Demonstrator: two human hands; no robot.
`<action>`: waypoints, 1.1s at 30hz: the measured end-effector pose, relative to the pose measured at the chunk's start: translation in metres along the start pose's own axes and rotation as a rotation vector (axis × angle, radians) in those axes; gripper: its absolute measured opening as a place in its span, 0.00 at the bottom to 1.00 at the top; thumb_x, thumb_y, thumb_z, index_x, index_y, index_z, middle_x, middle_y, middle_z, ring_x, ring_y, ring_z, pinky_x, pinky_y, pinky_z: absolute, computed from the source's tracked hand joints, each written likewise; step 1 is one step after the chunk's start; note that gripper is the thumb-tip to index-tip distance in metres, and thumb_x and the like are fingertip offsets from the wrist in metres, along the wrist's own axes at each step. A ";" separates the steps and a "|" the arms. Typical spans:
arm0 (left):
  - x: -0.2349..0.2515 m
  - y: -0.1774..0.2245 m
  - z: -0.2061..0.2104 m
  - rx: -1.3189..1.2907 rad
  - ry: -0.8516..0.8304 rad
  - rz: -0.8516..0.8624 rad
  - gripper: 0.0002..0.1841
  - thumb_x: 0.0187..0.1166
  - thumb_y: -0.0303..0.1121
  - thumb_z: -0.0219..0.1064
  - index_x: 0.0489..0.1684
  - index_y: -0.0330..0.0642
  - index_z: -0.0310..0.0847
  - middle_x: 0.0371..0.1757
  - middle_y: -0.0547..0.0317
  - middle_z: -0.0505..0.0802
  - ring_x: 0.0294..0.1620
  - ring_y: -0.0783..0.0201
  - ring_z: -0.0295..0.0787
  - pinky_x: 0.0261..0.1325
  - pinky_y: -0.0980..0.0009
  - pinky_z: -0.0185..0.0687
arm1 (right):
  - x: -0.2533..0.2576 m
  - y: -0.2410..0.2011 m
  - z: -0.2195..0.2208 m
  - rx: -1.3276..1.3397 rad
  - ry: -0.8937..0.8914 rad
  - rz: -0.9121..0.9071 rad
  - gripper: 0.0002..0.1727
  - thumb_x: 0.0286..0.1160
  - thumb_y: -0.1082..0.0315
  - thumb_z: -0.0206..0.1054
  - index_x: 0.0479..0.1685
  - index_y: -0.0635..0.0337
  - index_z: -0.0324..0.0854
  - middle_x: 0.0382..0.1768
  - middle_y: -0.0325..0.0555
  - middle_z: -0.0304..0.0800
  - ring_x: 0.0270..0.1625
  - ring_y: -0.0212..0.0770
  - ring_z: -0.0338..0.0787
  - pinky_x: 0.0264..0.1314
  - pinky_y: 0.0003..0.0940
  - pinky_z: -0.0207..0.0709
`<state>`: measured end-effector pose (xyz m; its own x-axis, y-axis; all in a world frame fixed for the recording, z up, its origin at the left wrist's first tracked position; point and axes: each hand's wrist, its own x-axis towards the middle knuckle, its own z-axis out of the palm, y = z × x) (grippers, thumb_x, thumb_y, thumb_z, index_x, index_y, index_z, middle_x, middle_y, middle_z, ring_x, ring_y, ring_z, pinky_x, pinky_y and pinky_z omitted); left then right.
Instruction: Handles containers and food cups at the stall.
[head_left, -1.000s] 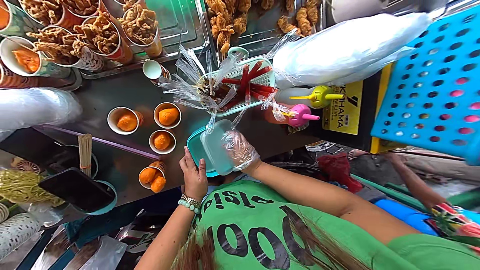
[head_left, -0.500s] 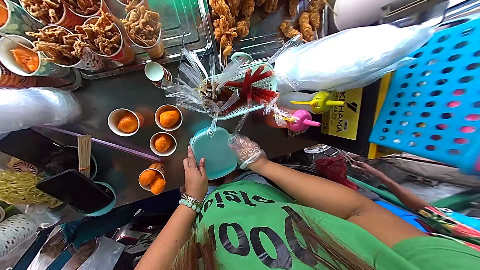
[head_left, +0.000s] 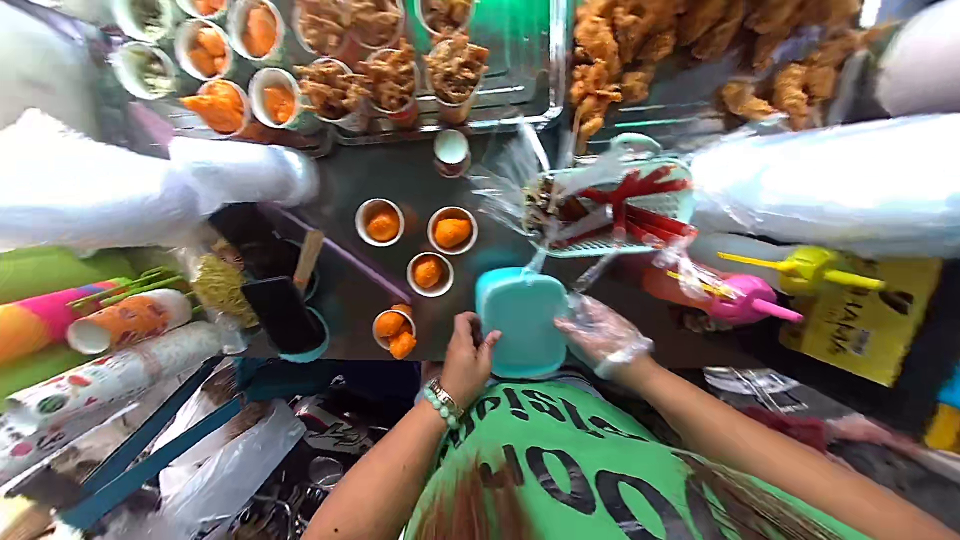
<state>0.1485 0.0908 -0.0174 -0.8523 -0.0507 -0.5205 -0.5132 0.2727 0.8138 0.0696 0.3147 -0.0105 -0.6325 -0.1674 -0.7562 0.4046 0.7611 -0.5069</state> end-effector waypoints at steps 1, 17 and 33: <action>-0.008 0.002 -0.008 -0.005 0.011 0.076 0.24 0.83 0.30 0.66 0.65 0.15 0.67 0.46 0.38 0.89 0.44 0.60 0.91 0.53 0.65 0.89 | -0.007 0.001 0.002 0.094 0.039 -0.053 0.32 0.70 0.56 0.76 0.71 0.66 0.78 0.61 0.58 0.89 0.64 0.48 0.89 0.71 0.52 0.79; -0.039 0.079 -0.196 -0.018 0.684 0.614 0.17 0.87 0.38 0.64 0.71 0.62 0.71 0.59 0.83 0.88 0.54 0.83 0.88 0.59 0.82 0.87 | 0.054 -0.233 -0.003 0.809 -0.642 -0.739 0.34 0.67 0.55 0.79 0.76 0.40 0.74 0.60 0.27 0.91 0.62 0.27 0.89 0.63 0.28 0.85; 0.024 0.173 -0.286 0.194 0.691 0.598 0.24 0.85 0.38 0.66 0.68 0.25 0.71 0.40 0.50 0.87 0.32 0.72 0.84 0.35 0.79 0.84 | 0.141 -0.390 0.044 1.207 -0.530 -0.367 0.14 0.89 0.52 0.57 0.47 0.48 0.84 0.35 0.33 0.93 0.39 0.24 0.93 0.40 0.22 0.89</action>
<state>0.0106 -0.1381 0.1850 -0.8723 -0.3934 0.2905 0.0027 0.5902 0.8073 -0.1482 -0.0335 0.0623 -0.6112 -0.6649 -0.4292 0.7619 -0.3476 -0.5465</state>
